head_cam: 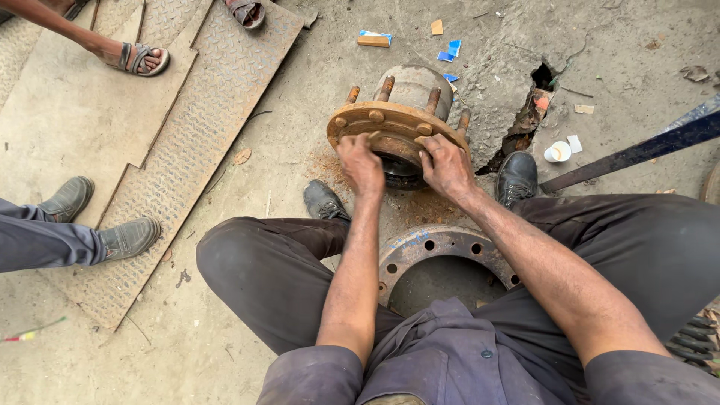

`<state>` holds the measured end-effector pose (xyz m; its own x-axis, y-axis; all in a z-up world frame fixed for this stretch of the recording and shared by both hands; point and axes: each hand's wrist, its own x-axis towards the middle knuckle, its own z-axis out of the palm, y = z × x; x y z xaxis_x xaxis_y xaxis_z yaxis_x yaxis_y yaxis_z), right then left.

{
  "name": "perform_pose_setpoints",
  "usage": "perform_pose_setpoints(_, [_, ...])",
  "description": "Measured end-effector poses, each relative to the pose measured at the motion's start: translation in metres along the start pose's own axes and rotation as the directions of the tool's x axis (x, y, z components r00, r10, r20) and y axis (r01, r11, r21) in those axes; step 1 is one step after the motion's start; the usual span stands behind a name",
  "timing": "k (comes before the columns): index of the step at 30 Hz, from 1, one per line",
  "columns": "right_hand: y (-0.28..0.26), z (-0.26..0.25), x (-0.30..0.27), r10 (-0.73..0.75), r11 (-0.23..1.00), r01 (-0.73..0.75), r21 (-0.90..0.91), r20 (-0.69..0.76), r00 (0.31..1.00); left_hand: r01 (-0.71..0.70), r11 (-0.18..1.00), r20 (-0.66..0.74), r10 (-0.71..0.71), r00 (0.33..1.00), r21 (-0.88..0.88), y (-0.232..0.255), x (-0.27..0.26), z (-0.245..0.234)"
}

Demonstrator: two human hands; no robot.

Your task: The person scrubs a large, rusty metal wheel hub with a small block, rotating it to clean different sections. The person is sitting on the ground in a workshop environment.

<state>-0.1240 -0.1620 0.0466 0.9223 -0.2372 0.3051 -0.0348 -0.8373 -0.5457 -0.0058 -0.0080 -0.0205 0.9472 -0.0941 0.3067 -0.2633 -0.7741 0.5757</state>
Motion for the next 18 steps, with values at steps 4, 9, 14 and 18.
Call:
perform_pose_setpoints(4, [-0.002,0.004,0.005,0.050,0.998,-0.052,0.019,0.062,0.997,0.034,0.996,-0.004,-0.033,0.999,0.087,-0.020,0.007,0.013])
perform_pose_setpoints(9, [-0.003,0.004,-0.001,0.035,0.999,-0.037,0.026,0.077,0.996,-0.050,0.989,0.089,0.038,0.995,0.138,-0.014,-0.008,0.019])
perform_pose_setpoints(14, [0.003,0.015,-0.009,0.188,0.979,-0.192,0.063,0.057,0.980,-0.162,0.974,0.157,0.137,0.978,0.160,0.019,-0.029,0.013])
perform_pose_setpoints(18, [0.003,0.033,-0.027,0.660,0.707,-0.671,0.225,0.133,0.740,-0.302,0.939,0.342,0.233,0.911,0.165,0.063,-0.067,0.022])
